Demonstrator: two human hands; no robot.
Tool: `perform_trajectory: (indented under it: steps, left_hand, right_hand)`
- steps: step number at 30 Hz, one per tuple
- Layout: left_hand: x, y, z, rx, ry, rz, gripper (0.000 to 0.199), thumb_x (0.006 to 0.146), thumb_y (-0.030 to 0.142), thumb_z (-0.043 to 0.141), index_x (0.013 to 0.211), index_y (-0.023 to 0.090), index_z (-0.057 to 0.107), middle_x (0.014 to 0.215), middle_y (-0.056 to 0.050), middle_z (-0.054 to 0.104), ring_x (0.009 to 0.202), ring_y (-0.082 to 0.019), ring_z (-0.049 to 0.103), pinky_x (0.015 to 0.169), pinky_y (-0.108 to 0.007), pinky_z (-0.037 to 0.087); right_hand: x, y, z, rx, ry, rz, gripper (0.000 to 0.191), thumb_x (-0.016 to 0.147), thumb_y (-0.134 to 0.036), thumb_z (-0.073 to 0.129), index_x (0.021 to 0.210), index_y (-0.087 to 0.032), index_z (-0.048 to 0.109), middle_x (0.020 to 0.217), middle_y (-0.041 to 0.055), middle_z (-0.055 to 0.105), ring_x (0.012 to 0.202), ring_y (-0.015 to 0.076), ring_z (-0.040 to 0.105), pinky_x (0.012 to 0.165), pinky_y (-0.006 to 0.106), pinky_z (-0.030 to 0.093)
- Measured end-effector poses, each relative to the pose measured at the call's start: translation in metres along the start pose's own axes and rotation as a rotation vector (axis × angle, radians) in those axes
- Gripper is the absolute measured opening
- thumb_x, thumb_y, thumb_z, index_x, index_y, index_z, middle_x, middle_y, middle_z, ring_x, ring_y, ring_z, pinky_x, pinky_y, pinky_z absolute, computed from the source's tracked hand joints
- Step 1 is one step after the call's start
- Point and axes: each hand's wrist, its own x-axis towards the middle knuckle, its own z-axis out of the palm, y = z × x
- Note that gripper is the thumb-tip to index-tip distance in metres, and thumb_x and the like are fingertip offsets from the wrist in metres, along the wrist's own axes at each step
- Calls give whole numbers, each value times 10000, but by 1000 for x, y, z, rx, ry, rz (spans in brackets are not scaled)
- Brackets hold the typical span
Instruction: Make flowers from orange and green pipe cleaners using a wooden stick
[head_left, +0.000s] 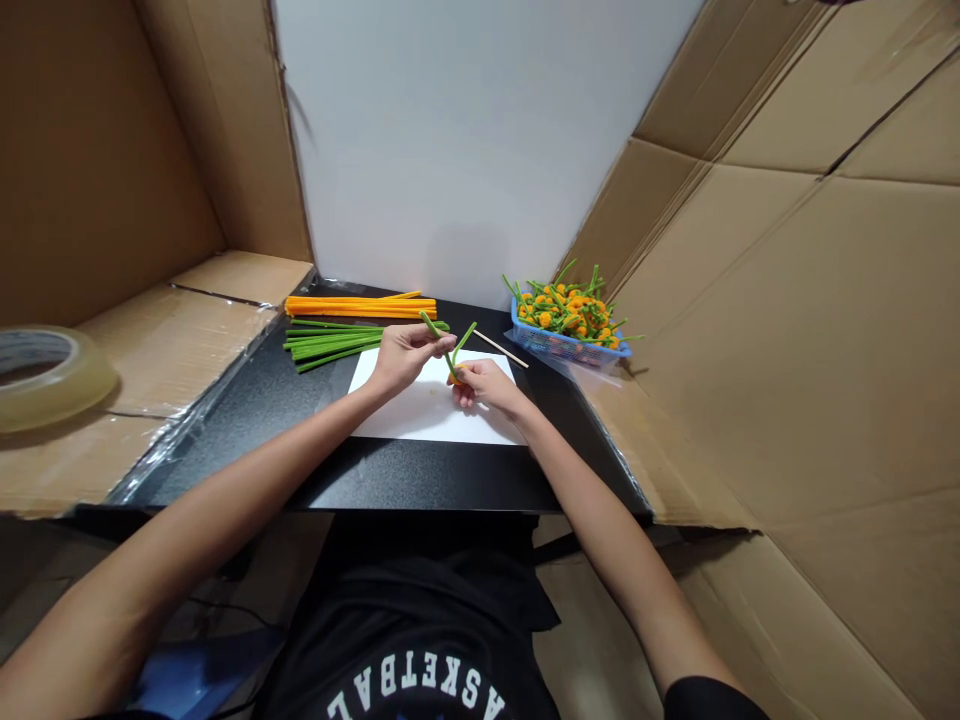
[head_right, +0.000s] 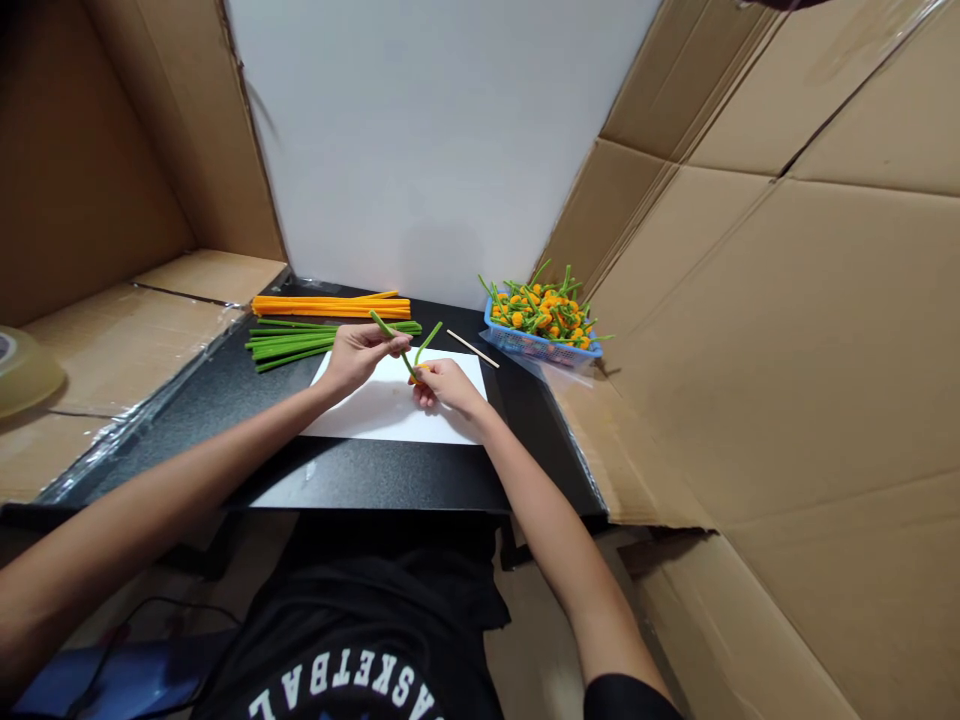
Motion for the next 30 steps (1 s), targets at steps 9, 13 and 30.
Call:
perform_trajectory:
  steps: [9,13,30]
  left_hand:
    - [-3,6,3,31,86,70,400,800,560,718,883,172,763,771,-59,727,689,-149,669,645,-278,550]
    - [10,-9,-10,-91,240,-59,538,920,672,461,1059,211,700,763,-49,697,695,-157,684,656,-294,570]
    - [4,-29,-11,174,-139,-148,348,641,461,825,764,145,750,746,-79,739,642,-185,667,563,-262,488]
  right_hand:
    - [0,2,-3,4,24,32,243,887,-277,581,692,-137,619,523,22,650,409,87,554,411,177,421]
    - [-1,2,-5,75,44,-55,267,873,-390,653,814,-130,664,606,16,663,486,83,582,474,180,447]
    - [2,8,5,1,83,-166,326,842,-484,651,854,-164,585,650,21,692,529,128,652,520,221,507]
